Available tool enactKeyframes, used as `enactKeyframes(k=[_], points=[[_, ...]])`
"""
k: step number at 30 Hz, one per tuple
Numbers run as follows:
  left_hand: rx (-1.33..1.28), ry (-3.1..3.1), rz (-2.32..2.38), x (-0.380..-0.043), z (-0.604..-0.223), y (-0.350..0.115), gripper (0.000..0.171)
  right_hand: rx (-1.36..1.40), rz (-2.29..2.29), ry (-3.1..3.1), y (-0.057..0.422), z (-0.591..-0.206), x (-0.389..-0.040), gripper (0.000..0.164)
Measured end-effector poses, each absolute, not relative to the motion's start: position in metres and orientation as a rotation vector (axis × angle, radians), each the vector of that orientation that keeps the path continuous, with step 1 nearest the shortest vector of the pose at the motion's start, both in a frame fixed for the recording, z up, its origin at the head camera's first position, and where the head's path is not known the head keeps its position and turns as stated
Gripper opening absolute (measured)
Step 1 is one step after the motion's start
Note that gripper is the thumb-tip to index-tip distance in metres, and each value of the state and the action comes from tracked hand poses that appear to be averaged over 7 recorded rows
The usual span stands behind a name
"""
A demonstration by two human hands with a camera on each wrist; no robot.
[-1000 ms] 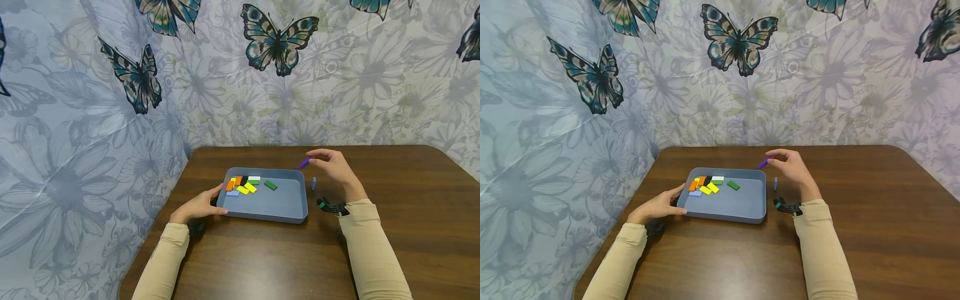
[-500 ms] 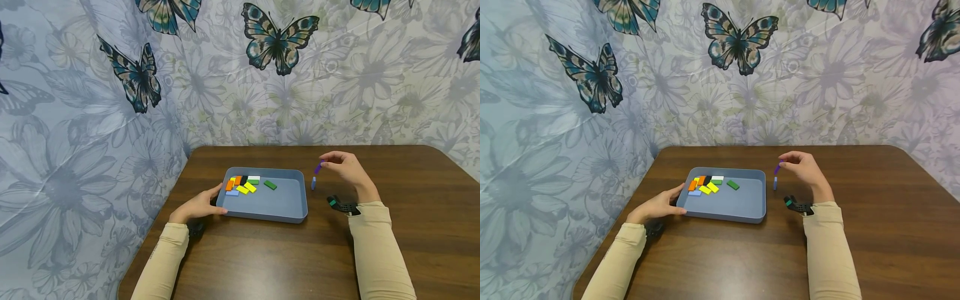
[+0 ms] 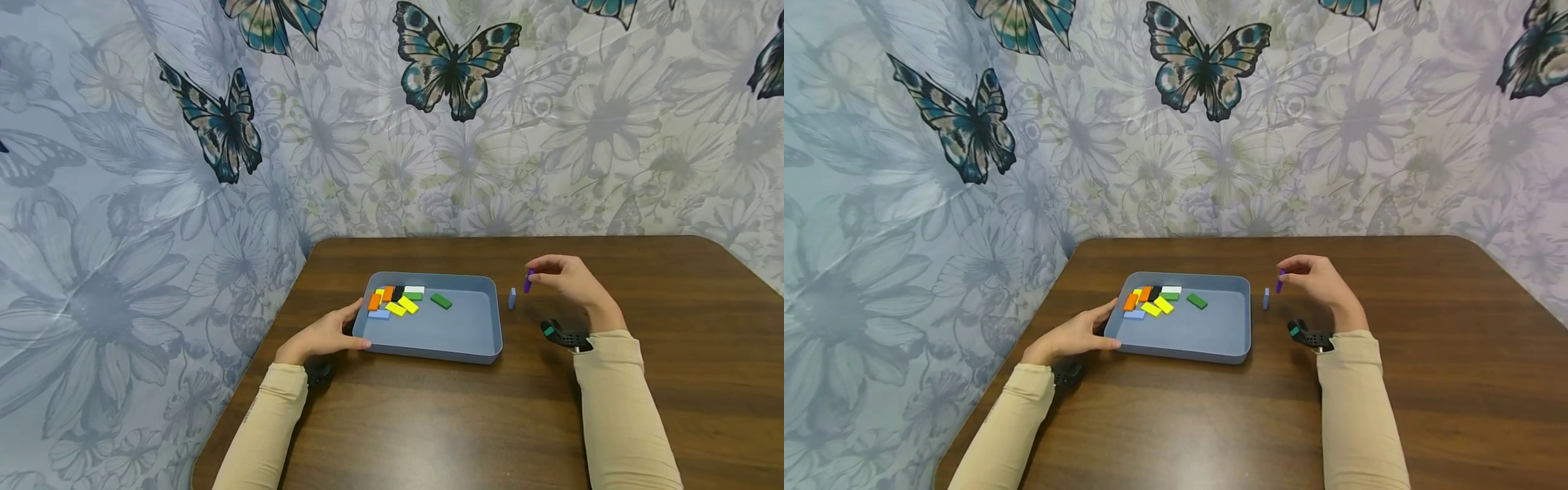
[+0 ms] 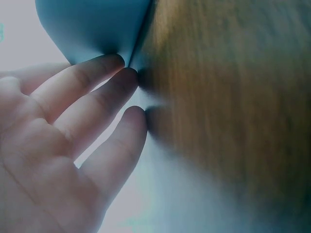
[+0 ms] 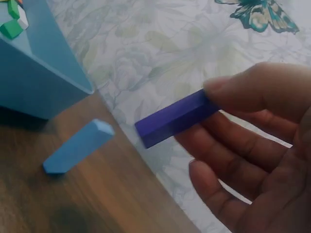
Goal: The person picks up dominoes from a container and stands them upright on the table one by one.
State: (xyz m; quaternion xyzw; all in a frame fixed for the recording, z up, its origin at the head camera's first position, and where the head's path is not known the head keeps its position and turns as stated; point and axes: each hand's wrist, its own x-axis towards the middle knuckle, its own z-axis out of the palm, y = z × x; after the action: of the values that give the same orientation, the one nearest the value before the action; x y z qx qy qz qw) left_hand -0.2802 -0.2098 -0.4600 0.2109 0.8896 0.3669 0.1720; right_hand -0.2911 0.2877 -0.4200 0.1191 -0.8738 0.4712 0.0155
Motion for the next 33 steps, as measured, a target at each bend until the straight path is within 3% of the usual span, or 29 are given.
enactKeyframes(k=[33], points=[[0.618,2.517,1.051,-0.279,-0.458,-0.209,0.106,0.463,1.527,-2.815,0.285,-0.456,-0.308,0.03]])
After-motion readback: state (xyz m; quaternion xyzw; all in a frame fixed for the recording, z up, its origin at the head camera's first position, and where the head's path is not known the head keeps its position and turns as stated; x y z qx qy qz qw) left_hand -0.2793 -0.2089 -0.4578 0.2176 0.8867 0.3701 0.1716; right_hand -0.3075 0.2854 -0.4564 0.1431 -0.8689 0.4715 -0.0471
